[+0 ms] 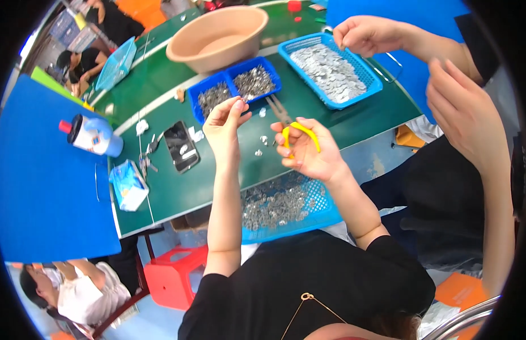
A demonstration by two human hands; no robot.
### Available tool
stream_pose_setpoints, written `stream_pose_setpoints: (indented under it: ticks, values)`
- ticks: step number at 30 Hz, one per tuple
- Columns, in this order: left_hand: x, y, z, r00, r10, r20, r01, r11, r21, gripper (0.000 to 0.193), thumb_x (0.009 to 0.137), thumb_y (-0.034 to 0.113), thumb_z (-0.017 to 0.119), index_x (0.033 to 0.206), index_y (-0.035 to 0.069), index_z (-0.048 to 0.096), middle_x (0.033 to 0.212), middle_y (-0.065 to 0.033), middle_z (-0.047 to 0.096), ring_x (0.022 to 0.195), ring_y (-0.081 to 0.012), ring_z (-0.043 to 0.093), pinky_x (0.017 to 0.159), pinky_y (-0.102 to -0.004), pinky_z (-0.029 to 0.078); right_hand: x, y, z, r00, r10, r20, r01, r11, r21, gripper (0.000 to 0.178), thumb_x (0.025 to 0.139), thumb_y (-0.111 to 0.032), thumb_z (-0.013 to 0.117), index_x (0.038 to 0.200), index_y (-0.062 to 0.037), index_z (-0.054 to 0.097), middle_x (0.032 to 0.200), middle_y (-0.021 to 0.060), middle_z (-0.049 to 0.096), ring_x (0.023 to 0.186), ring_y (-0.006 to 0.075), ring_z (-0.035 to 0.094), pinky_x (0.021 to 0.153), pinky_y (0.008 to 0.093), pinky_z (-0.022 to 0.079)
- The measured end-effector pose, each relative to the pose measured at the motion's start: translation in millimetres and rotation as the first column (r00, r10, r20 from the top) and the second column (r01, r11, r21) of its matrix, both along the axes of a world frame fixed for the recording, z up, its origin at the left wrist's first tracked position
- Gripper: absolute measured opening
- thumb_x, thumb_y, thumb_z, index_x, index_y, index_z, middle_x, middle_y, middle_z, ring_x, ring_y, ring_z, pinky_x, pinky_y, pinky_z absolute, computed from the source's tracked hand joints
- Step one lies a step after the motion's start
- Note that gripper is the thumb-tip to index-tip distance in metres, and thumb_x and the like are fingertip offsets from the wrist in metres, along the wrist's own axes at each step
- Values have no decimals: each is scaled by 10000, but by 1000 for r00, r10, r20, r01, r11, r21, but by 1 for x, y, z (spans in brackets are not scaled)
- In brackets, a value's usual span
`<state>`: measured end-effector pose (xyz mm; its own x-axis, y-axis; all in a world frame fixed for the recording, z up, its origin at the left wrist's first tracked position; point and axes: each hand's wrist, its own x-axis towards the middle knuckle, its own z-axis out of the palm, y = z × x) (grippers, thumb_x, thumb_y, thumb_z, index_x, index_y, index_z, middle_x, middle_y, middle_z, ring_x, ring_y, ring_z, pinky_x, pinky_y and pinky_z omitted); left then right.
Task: Assembling small white plastic components with metal pins using needle-nose pliers at a factory workstation.
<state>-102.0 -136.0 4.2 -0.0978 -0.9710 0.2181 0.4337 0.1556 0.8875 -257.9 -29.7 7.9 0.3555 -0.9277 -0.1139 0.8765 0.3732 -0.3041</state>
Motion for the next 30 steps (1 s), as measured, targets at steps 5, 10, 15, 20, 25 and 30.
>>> stream_pose_setpoints:
  ticks: [5,10,15,20,25,30]
  values:
    - [65,-18,-47,605,454,654,-217,884,-413,148,788,155,737,884,43,720,718,-21,655,613,-58,546,566,-228,432,-12,16,-30,987,-62,-146,74,995,73,463,910,-341,450,1160,40,533,880,101,590,720,190,551,513,266,414]
    - [85,-14,-56,286,256,923,-204,958,-203,141,763,228,745,868,135,740,605,2,582,556,-90,515,534,-265,413,-6,21,-51,969,-66,-237,99,986,132,459,910,-339,452,1158,39,532,877,95,594,720,178,555,522,262,411]
    - [93,-8,-66,375,502,780,-115,860,-498,167,774,231,733,911,136,735,866,0,678,632,-119,539,589,-250,430,-3,26,-51,944,-67,-323,113,985,128,468,917,-341,437,1163,47,529,876,88,594,720,160,562,522,249,406]
    - [90,25,-54,153,466,871,-40,884,-466,198,722,286,764,836,131,717,832,-10,660,750,-194,601,659,-309,477,1,28,-59,912,-21,-410,75,991,115,473,922,-341,426,1165,50,533,881,81,591,721,144,551,519,242,399]
    - [76,27,-59,110,454,884,24,888,-459,170,693,258,754,802,144,691,761,4,616,770,-192,592,639,-325,480,18,26,-59,887,11,-462,41,994,103,481,925,-339,422,1173,59,530,885,78,587,720,133,543,537,234,397]
    - [72,17,-61,83,466,881,164,866,-473,81,747,213,694,791,146,681,764,12,608,764,-193,584,632,-328,480,24,24,-61,881,40,-471,19,993,121,477,929,-328,419,1170,67,536,885,74,587,726,127,540,547,233,394]
